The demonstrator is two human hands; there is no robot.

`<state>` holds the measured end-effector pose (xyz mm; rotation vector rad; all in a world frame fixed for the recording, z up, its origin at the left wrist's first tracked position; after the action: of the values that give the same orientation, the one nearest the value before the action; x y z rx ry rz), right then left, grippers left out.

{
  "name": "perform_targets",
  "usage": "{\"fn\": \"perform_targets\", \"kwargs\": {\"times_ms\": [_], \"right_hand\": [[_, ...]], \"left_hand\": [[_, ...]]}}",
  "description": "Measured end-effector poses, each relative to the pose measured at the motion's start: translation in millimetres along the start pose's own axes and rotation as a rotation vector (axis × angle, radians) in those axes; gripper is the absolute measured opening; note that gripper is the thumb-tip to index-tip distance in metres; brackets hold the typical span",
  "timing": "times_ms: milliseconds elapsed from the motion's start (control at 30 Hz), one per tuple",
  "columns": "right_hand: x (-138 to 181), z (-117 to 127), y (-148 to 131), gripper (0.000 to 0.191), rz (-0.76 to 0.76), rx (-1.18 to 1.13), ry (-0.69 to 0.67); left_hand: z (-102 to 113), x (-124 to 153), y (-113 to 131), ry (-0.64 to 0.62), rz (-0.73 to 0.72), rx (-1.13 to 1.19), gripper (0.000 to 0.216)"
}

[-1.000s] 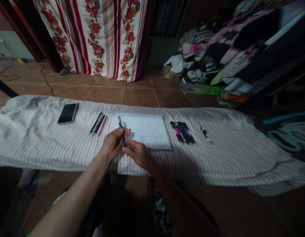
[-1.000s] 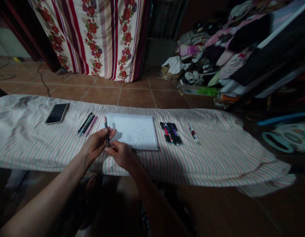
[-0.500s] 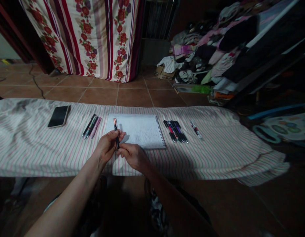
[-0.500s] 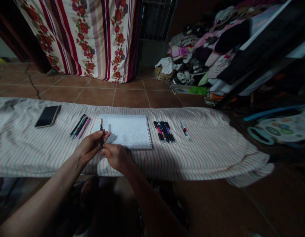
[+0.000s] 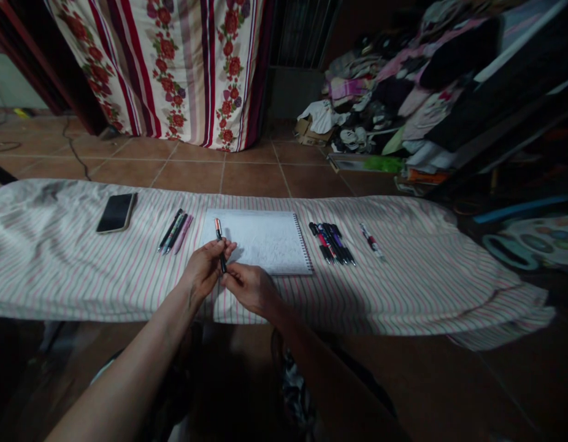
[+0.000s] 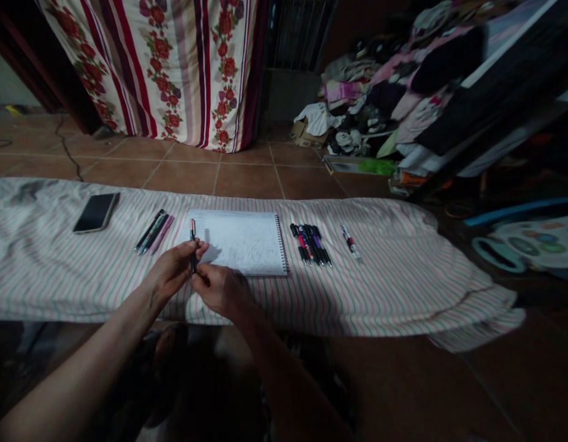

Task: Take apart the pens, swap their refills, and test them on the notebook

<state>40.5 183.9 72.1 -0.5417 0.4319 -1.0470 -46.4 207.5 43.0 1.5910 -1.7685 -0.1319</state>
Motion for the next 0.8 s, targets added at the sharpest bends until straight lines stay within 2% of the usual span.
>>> {"fn": "perform_targets", "kwargs": {"times_ms": [333,467,600,800], "right_hand": [[0.0,4.1,-6.7,0.013,0.066,-0.12,0.056],[-0.6,5.1,-4.9,0.012,0.044,-0.104,0.063],[-1.2,3.7,-5.7,0.016,0.092,-0.129,0.066],[-0.5,3.8,-6.3,0.011,0.087,-0.164,0.064]], "left_hand": [[-2.4,0.2,1.1,-0.028,0.009,0.0,0.023],[-3.3,1.2,1.8,-0.035,-0.005,0.005,0.021],[-4.8,2.6,0.5,-0.043,0.009,-0.004,0.021],[-7.6,3.8,2.0,-0.09,0.005,-0.01,0.021]]}}
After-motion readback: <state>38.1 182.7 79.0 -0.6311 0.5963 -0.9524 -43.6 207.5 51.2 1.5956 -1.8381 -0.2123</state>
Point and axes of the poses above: each hand's wrist, its own x-axis away from the middle knuckle, its own z-axis out of the back of the hand, y = z × x, the point moved 9 cm from there along -x, towards the middle knuckle, and after that the axes turned 8 degrees about x, right-handed, at the moved point
